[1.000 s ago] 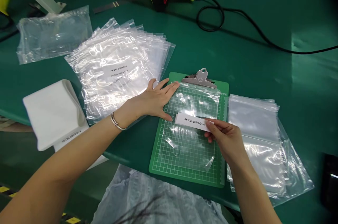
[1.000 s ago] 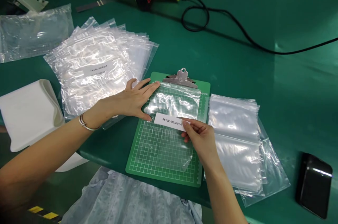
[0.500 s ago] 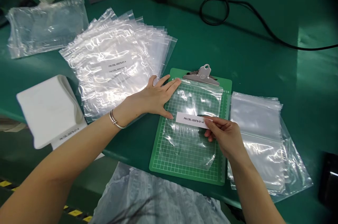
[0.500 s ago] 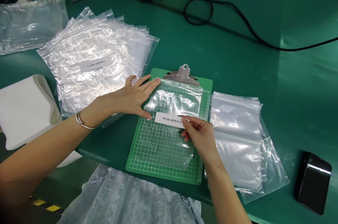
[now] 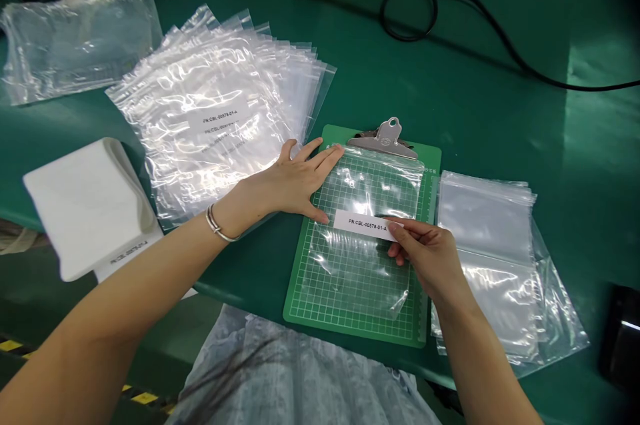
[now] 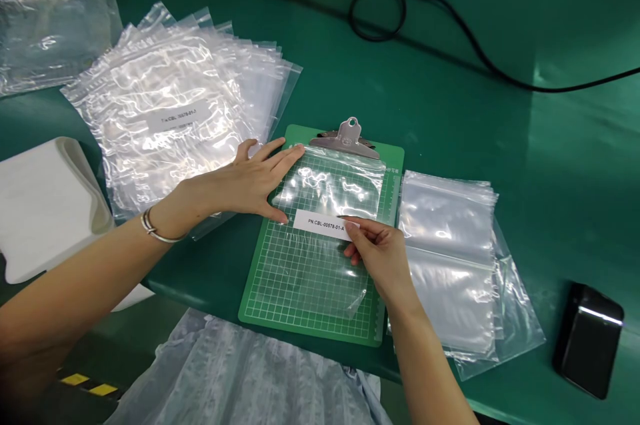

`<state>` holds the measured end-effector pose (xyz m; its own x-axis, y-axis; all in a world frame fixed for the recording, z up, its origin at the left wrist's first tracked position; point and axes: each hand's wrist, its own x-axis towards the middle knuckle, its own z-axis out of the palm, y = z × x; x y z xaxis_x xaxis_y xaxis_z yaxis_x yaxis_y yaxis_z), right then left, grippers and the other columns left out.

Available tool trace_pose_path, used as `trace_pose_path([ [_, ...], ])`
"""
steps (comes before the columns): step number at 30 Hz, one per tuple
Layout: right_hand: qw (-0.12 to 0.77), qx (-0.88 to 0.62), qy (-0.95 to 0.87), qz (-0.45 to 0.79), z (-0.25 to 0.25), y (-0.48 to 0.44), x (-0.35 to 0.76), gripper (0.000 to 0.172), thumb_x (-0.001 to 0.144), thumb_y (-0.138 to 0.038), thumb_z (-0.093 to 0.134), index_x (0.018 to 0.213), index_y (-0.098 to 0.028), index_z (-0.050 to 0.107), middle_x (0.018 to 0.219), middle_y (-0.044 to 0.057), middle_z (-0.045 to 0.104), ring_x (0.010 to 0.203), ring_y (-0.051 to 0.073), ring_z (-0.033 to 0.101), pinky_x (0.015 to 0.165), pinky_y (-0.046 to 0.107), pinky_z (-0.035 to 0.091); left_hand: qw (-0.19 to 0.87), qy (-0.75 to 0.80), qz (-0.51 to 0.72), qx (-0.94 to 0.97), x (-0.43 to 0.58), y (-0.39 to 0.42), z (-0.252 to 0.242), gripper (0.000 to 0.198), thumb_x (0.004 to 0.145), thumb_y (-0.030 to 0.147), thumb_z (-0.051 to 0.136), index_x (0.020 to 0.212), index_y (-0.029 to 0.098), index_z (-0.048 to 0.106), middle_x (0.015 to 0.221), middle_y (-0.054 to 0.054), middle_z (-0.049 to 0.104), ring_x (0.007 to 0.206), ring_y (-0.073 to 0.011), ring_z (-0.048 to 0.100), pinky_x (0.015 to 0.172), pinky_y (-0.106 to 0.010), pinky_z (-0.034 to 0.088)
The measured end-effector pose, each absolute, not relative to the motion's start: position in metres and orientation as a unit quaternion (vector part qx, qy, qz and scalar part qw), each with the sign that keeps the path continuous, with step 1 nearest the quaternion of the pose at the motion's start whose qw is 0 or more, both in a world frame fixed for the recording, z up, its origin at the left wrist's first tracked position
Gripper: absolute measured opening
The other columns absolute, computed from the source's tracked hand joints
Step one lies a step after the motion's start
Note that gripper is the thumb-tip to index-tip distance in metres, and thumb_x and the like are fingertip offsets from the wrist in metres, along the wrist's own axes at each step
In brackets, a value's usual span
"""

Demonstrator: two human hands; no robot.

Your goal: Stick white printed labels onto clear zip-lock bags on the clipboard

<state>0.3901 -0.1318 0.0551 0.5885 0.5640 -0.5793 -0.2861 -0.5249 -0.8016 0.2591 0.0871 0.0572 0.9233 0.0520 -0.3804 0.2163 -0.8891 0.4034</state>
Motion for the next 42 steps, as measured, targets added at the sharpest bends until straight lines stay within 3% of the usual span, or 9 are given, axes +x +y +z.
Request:
trace_pose_path([
  [16,0.426,-0.801,-0.119,0.404,0.056,-0.126,0.381,0.035,0.07,-0.039,0.065,0.09,-0.011,0.07,0.051,0.001,0.061,0.041,0.012,0.056,0.04,0.023,0.048,0.175,0.077,-0.193,0.962,0.259,0.084,0.057,0.105,0.076,0.061,0.05,0.14,0.013,-0.019,0.151,-0.01,-0.008,0.134,-0.0393,-0.008,0.103,-0.062,-0.001],
  [20,0.416,-0.812,-0.132,0.388,0.055,-0.125,0.378,0.032,0.074,-0.037,0.06,0.091,-0.011,0.069,0.052,0.0,0.061,0.041,0.012,0.056,0.041,0.024,0.048,0.114,0.095,-0.137,0.979,0.251,0.066,0.062,0.09,0.084,0.049,0.047,0.142,0.012,-0.011,0.15,-0.009,-0.011,0.135,-0.037,-0.012,0.105,-0.06,0.004],
  [23,0.405,-0.819,-0.143,0.38,0.056,-0.123,0.376,0.032,0.076,-0.036,0.057,0.093,-0.011,0.069,0.051,0.0,0.06,0.042,0.014,0.057,0.043,0.025,0.049,0.091,0.059,-0.048,0.993,0.24,0.037,0.056,0.07,0.093,0.042,0.031,0.143,0.011,-0.005,0.151,-0.009,-0.001,0.137,-0.0294,-0.007,0.108,-0.055,0.009],
  [25,0.393,-0.825,-0.162,0.372,0.057,-0.122,0.376,0.031,0.078,-0.034,0.055,0.094,-0.011,0.069,0.049,-0.001,0.059,0.042,0.014,0.056,0.043,0.026,0.049,0.103,-0.017,-0.018,0.994,0.232,0.017,0.045,0.066,0.094,0.048,0.02,0.143,0.011,-0.003,0.15,-0.008,0.009,0.138,-0.0247,0.004,0.109,-0.051,0.014],
  [30,0.381,-0.818,-0.191,0.386,0.064,-0.125,0.386,0.031,0.08,-0.036,0.055,0.094,-0.013,0.07,0.06,0.003,0.065,0.045,0.015,0.06,0.042,0.024,0.047,0.093,-0.044,0.006,0.995,0.223,-0.006,0.02,0.066,0.093,0.051,0.025,0.143,0.012,0.004,0.148,-0.006,0.02,0.136,-0.0254,0.016,0.108,-0.053,0.018],
  [32,0.381,-0.799,-0.184,0.427,0.072,-0.128,0.394,0.043,0.082,-0.042,0.054,0.113,-0.014,0.063,0.067,0.005,0.068,0.044,0.015,0.062,0.039,0.023,0.046,0.09,-0.043,0.007,0.995,0.223,-0.005,0.019,0.067,0.093,0.05,0.026,0.142,0.013,0.001,0.148,-0.006,0.021,0.136,-0.026,0.017,0.107,-0.055,0.019],
  [35,0.383,-0.762,-0.152,0.499,0.086,-0.132,0.401,0.068,0.083,-0.051,0.051,0.14,-0.019,0.032,0.089,0.011,0.069,0.042,0.014,0.062,0.037,0.023,0.047,0.084,-0.049,0.015,0.995,0.225,-0.003,0.021,0.066,0.093,0.05,0.023,0.142,0.014,-0.002,0.147,-0.006,0.023,0.135,-0.026,0.02,0.107,-0.055,0.02],
  [38,0.382,-0.757,-0.142,0.511,0.095,-0.134,0.401,0.074,0.082,-0.055,0.05,0.143,-0.021,0.025,0.108,0.016,0.064,0.044,0.013,0.064,0.04,0.023,0.049,0.08,-0.052,0.026,0.995,0.225,-0.003,0.022,0.065,0.093,0.05,0.023,0.142,0.016,-0.002,0.147,-0.006,0.024,0.134,-0.0262,0.022,0.106,-0.055,0.02],
  [42,0.398,-0.753,-0.126,0.509,0.098,-0.139,0.399,0.078,0.083,-0.054,0.05,0.145,-0.02,0.017,0.113,0.018,0.062,0.046,0.014,0.064,0.043,0.026,0.052,0.08,-0.058,0.025,0.995,0.226,-0.003,0.021,0.065,0.093,0.049,0.023,0.142,0.017,-0.004,0.147,-0.005,0.024,0.135,-0.0258,0.021,0.107,-0.054,0.019],
])
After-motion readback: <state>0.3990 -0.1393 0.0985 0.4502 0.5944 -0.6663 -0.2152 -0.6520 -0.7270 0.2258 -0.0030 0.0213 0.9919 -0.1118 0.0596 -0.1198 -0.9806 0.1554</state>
